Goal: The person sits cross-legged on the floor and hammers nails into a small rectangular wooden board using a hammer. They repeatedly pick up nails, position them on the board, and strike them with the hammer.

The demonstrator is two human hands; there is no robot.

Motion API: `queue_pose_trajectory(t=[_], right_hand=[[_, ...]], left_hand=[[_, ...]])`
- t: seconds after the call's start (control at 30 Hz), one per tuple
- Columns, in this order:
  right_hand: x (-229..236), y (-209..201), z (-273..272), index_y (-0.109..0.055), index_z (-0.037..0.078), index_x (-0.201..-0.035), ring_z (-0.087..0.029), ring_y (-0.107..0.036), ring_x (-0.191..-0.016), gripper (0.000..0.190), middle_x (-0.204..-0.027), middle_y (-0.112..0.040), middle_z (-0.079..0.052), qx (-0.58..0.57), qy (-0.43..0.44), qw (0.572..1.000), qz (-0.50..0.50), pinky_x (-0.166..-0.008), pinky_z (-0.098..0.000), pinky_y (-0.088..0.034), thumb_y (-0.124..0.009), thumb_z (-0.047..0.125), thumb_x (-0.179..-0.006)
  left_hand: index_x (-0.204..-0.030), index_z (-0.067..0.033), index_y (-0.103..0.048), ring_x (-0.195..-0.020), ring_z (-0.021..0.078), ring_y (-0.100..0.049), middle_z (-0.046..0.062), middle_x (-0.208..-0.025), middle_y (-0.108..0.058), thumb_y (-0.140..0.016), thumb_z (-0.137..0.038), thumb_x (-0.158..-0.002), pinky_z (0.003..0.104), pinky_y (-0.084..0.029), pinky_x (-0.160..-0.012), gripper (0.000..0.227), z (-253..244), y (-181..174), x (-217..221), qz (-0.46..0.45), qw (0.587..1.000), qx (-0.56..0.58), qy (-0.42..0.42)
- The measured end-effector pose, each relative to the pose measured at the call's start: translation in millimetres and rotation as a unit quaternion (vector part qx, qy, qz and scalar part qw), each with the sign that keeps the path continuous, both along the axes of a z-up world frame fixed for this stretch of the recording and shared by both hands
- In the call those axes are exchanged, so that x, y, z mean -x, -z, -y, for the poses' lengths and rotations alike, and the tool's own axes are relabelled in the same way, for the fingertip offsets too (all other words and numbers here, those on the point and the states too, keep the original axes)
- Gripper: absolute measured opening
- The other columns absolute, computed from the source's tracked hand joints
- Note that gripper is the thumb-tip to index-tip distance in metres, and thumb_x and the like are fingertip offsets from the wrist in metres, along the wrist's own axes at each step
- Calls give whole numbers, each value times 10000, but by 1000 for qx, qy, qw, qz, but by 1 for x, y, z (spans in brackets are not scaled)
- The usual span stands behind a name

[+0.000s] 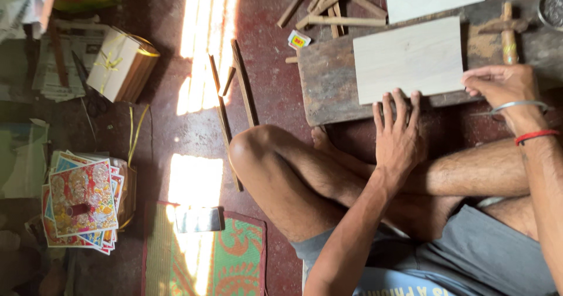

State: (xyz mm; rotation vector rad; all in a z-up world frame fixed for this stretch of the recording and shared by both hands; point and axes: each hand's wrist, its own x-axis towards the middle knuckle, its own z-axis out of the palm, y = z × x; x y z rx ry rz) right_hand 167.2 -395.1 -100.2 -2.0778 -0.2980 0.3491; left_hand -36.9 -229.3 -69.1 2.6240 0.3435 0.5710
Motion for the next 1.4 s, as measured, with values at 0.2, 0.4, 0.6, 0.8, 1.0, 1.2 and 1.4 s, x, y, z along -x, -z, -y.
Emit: queue_pose_trajectory(t=[0.2,0.4,0.6,0.8,1.0,1.2,1.4], right_hand=[[-3,14,3,-751,-55,-1092,-109,-694,-788,144,-936,-746,-96,-78,-7,997,-24,-716,-209,-564,-759,8,-963],[13,-10,-4,-778,-36,-1079,-105,-673,-749,151,-896,-751,-95,-68,4,998,-9,-681,-213,-546,-777,16,-937],[18,-34,-4,-795,-2,-1078,-153,-585,-639,155,-827,-734,-113,9,22,999,-46,-508,-315,-413,-761,29,-931],[10,-27,-3,-791,11,-1052,-111,-700,-750,134,-872,-763,-80,-53,-8,998,-33,-697,-230,-575,-766,27,-922],[9,-21,-3,-794,26,-1035,-137,-718,-737,113,-884,-771,-101,-14,-11,1000,-6,-697,-269,-600,-789,62,-929],[10,-16,-3,-792,38,-1042,-135,-721,-734,116,-873,-768,-102,12,2,1000,15,-681,-271,-602,-798,92,-940],[10,-17,-2,-794,47,-1028,-120,-722,-747,105,-896,-773,-94,-26,-1,1000,-2,-701,-270,-617,-796,79,-928]], left_hand=[[-1339,-24,-625,-1135,337,-580,192,-1202,-630,-729,-77,-852,481,-478,-972,501,-31,-5,6,126,976,151,-96],[-1064,16,-794,-750,168,-711,118,-884,-792,-742,-198,-930,315,-573,-722,257,-84,10,-1,88,831,494,-240],[-1042,41,-797,-689,122,-695,113,-848,-792,-767,-134,-907,247,-558,-647,223,-101,31,-7,59,835,508,-204],[-1027,49,-790,-671,119,-670,100,-820,-768,-780,-141,-909,251,-548,-603,224,-101,42,-5,93,808,552,-183],[-1029,31,-790,-676,125,-681,99,-829,-772,-799,-176,-898,266,-567,-621,245,-100,36,-5,85,812,545,-190],[-1043,22,-789,-686,137,-683,101,-834,-773,-799,-200,-899,281,-575,-654,265,-101,30,-2,65,816,546,-179],[-1042,19,-786,-693,136,-689,99,-834,-775,-797,-202,-897,282,-583,-665,264,-101,27,-2,66,815,545,-185]])
